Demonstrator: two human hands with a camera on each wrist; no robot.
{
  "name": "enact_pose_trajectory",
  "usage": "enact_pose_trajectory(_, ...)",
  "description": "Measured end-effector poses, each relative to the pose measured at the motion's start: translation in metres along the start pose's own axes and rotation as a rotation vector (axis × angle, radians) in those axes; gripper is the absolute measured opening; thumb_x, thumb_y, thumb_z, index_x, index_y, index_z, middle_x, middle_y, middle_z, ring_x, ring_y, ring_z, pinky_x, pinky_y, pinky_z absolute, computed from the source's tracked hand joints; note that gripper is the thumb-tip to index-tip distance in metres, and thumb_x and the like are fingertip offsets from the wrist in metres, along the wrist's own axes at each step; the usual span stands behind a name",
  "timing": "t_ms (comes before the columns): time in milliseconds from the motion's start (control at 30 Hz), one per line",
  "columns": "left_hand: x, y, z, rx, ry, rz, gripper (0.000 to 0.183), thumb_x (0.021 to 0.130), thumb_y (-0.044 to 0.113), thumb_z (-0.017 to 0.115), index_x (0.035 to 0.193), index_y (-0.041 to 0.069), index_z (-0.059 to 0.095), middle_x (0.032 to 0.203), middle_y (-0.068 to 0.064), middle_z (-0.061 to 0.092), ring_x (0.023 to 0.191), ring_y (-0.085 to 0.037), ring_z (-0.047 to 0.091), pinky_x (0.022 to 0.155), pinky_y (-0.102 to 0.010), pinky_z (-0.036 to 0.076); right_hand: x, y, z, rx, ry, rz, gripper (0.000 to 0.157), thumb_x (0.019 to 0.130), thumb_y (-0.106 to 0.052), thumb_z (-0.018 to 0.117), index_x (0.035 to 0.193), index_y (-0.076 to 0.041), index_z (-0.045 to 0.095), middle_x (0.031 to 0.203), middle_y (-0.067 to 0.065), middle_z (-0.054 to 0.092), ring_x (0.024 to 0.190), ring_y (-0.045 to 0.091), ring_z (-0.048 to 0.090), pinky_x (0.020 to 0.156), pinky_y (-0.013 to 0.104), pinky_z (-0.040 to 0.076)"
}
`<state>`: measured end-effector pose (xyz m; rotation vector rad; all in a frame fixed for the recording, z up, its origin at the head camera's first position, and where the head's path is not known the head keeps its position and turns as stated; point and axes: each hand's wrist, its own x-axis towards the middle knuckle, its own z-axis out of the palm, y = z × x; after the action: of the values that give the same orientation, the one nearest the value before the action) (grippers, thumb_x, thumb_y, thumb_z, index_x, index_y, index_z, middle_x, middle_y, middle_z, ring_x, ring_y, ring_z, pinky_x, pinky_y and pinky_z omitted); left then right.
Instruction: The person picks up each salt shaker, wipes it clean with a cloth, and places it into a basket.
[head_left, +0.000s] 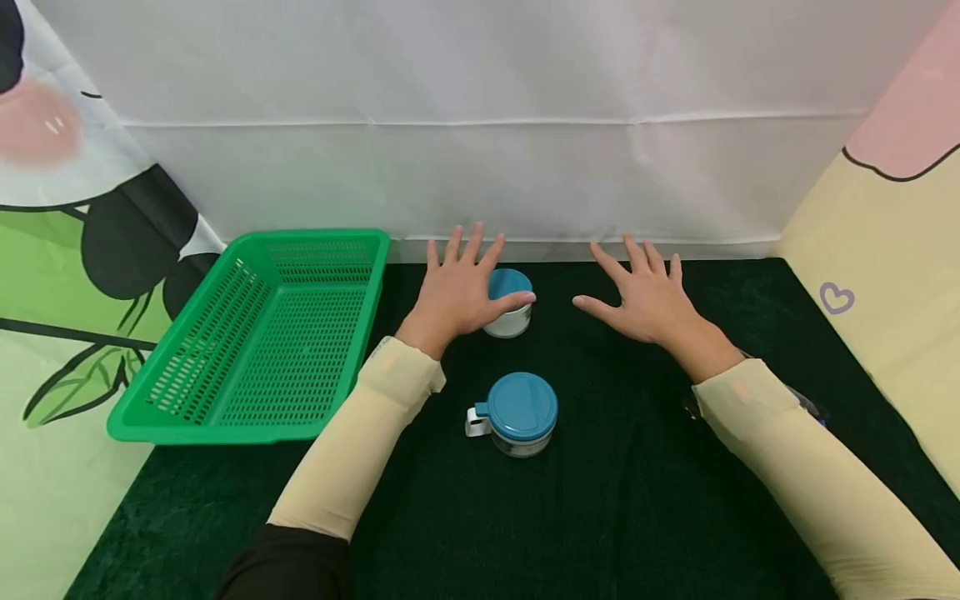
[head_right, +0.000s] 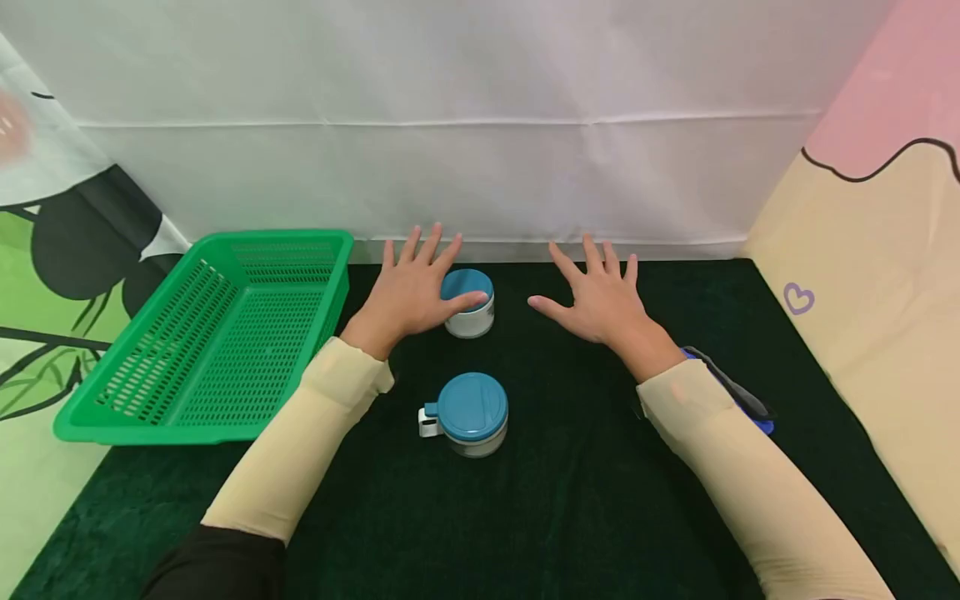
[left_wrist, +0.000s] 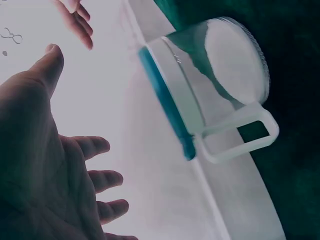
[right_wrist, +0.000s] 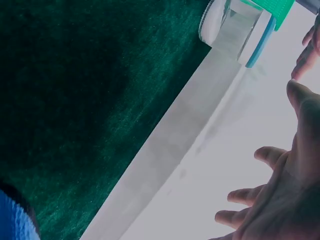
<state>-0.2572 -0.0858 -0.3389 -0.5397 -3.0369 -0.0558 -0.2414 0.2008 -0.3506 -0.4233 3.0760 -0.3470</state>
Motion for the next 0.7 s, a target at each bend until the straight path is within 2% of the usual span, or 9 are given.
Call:
enact_pose_trajectory(533,-0.023,0.011,-0.017,0.009,0.022,0.046,0.105,0.087,0.090,0.036,0.167,0.026,0.010,0.172,-0.011,0.004,0.157,-0.038,0.002,0.121,-0.066,-0.001,-0.034,0.009,-0.009,0.021,0.029,-0.009,0.091,0.093,-0.079,0.050,0.166,-0.033,0.019,0.169,0.025,0.004,0.152,0.053,0.003,0.114,0.076,0.001)
enact_pose_trajectory(700,-0.029,0.013,-0.022,-0.007,0.018,0.057,0.104,0.088,0.090,0.037,0.167,0.025,0.014,0.172,-0.011,0.009,0.157,-0.038,0.007,0.121,-0.065,0.006,-0.046,0.015,-0.011,0.029,0.034,-0.009,0.091,0.092,-0.075,0.055,0.165,-0.031,0.023,0.168,0.028,0.008,0.151,0.055,0.007,0.114,0.077,0.005)
